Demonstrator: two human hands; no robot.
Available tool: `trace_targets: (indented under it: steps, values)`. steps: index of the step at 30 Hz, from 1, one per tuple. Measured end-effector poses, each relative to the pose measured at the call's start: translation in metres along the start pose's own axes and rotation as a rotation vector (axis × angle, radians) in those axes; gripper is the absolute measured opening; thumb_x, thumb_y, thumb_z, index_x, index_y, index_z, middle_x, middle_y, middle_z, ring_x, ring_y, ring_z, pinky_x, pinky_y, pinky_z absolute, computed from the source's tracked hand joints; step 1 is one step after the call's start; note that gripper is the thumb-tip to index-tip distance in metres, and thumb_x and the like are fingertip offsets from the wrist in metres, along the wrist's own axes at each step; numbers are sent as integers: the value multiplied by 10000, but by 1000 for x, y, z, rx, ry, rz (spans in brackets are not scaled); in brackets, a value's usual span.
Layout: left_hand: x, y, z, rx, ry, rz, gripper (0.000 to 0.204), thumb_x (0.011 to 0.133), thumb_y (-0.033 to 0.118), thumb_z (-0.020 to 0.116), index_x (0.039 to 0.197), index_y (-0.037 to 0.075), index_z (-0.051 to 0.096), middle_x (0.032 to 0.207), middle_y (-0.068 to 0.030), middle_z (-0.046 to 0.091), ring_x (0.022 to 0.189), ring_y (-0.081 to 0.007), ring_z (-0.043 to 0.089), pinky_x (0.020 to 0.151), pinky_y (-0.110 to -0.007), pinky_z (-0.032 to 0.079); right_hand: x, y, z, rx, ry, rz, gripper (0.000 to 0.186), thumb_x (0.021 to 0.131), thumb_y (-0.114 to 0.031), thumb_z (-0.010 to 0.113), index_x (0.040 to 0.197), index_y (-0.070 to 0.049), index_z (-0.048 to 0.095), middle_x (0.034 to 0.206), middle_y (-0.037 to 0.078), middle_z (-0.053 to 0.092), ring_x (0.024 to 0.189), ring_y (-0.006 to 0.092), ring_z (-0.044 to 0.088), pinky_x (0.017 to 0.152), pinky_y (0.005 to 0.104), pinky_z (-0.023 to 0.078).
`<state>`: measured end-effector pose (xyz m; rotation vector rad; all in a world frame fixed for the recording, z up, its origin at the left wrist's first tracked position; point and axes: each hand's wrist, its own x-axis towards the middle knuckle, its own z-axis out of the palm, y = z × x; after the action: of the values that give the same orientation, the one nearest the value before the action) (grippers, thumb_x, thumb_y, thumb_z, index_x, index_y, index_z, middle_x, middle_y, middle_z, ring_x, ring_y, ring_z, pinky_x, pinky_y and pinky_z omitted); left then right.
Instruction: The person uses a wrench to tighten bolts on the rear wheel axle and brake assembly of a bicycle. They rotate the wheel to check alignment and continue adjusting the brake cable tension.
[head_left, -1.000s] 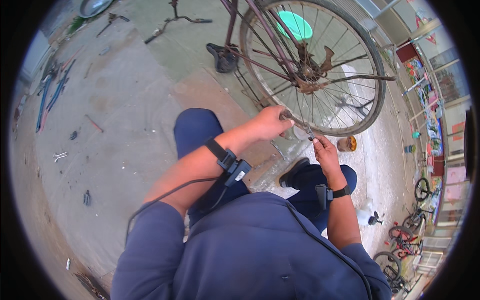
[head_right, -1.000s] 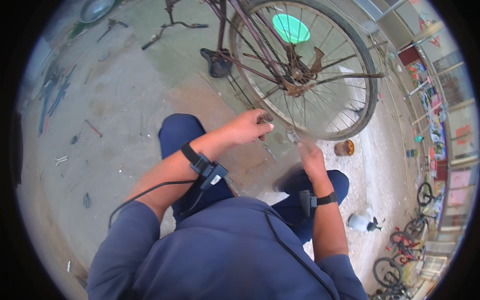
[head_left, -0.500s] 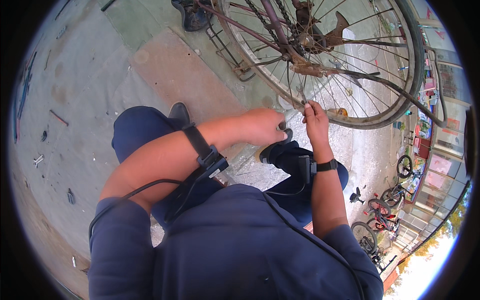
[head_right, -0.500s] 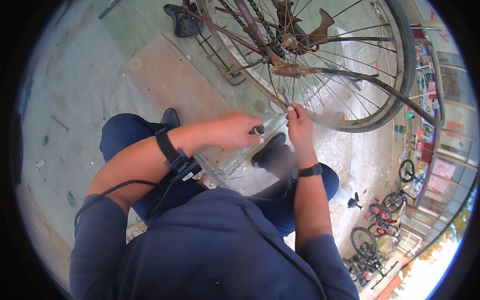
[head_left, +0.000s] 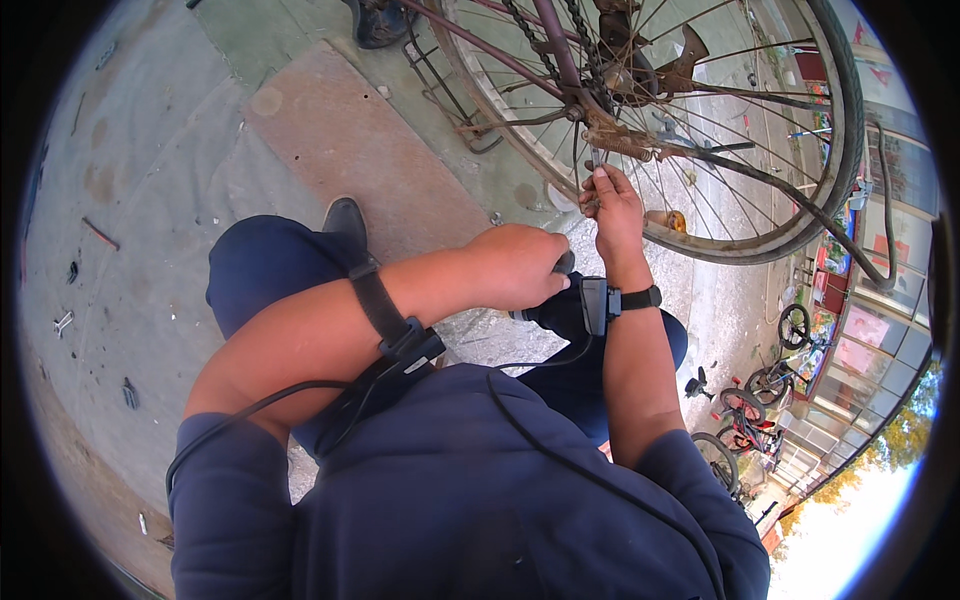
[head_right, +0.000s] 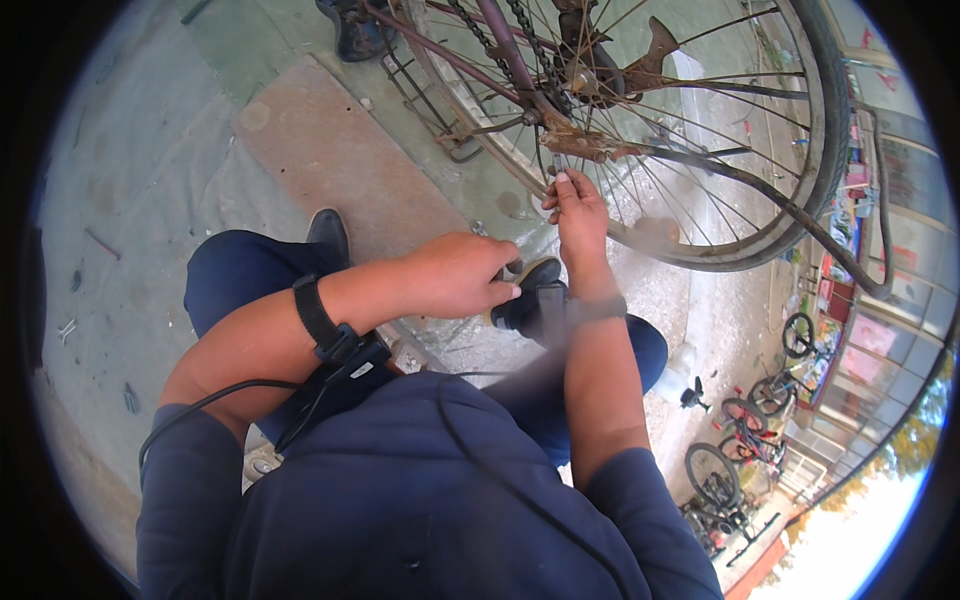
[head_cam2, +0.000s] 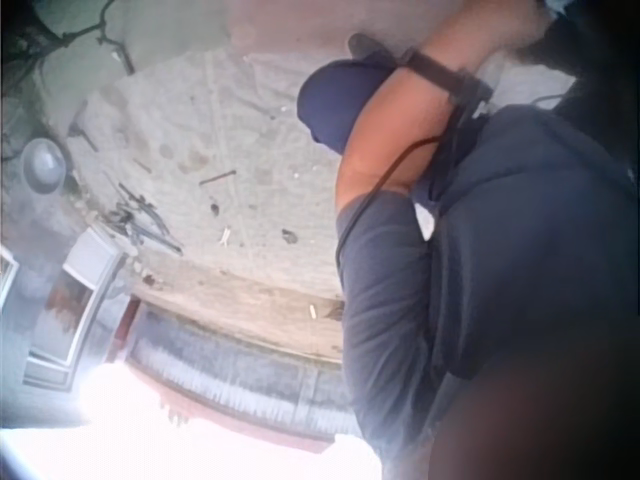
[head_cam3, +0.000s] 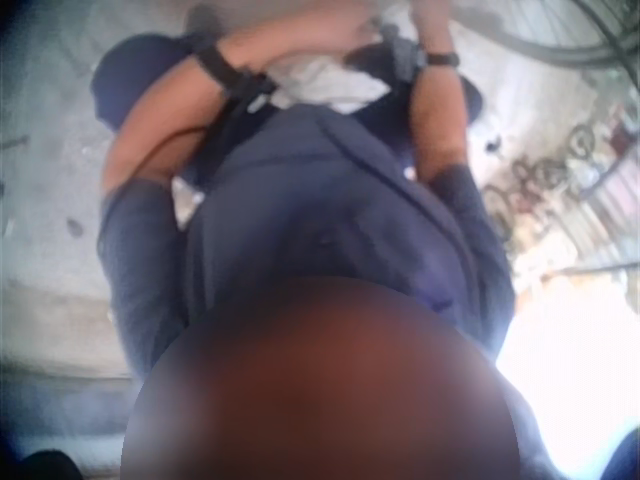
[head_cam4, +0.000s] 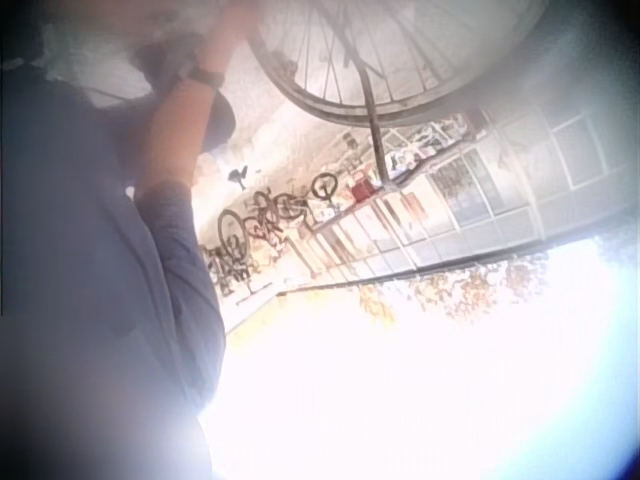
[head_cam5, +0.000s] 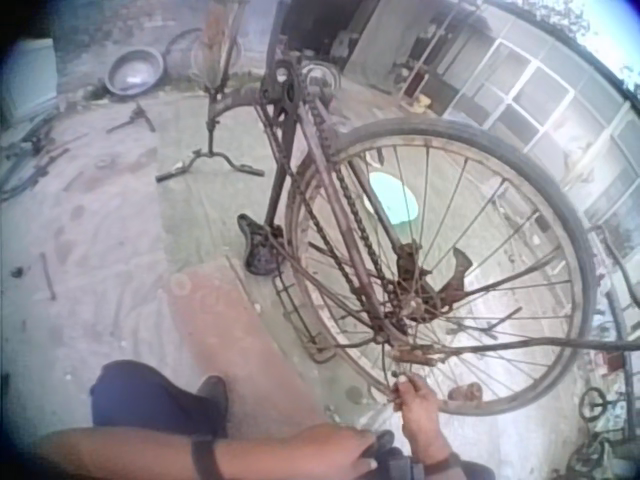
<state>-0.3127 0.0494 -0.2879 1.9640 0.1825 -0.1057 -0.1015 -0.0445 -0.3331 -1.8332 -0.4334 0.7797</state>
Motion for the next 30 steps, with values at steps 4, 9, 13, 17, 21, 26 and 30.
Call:
trace_targets:
  steps: [4,9,13,17,21,26,30]
  values:
    - [0,0,0,15,-2,8,341,873,298,648,1006,-12,596,913,-243,662,889,-433,637,795,-509,494,3,0,4,58,7,33,255,976,-202,591,1160,-25,603,832,27,624,643,93,583,517,210,400]
    - [0,2,-2,10,-21,-10,340,877,297,645,1000,-15,590,920,-236,662,903,-430,637,804,-504,495,4,-1,3,118,-2,67,224,972,-194,597,1137,-44,605,786,12,605,606,86,553,494,203,369]
    - [0,4,-3,32,-29,-16,344,876,298,647,997,-19,591,939,-228,663,914,-425,637,819,-500,498,3,-6,-1,181,-37,90,193,966,-191,607,1102,-55,618,726,-2,574,556,74,506,468,197,339]
    - [-1,4,-1,59,-20,-4,334,880,294,645,993,-16,595,969,-218,662,937,-413,637,830,-495,501,4,-10,-4,185,-39,89,187,968,-194,607,1093,-56,618,709,-19,534,543,56,453,456,187,304]
    - [-2,4,0,90,-18,10,323,878,288,647,996,-9,599,983,-207,659,950,-403,638,830,-488,506,9,-12,-5,197,-59,93,208,969,-187,612,1131,-57,618,715,-42,503,532,33,387,451,184,272]
    - [-4,5,1,132,0,39,318,865,273,660,1011,-5,612,961,-195,663,934,-386,650,810,-480,522,8,-5,-4,8,-7,-172,242,954,-141,633,1163,-22,609,834,-11,566,685,47,463,600,195,373]
    - [-5,7,1,161,4,48,322,863,270,661,1027,-2,611,958,-186,661,933,-376,655,802,-476,530,4,6,10,-74,75,-303,286,981,-173,608,1216,-14,573,829,-53,525,657,10,389,555,174,308]
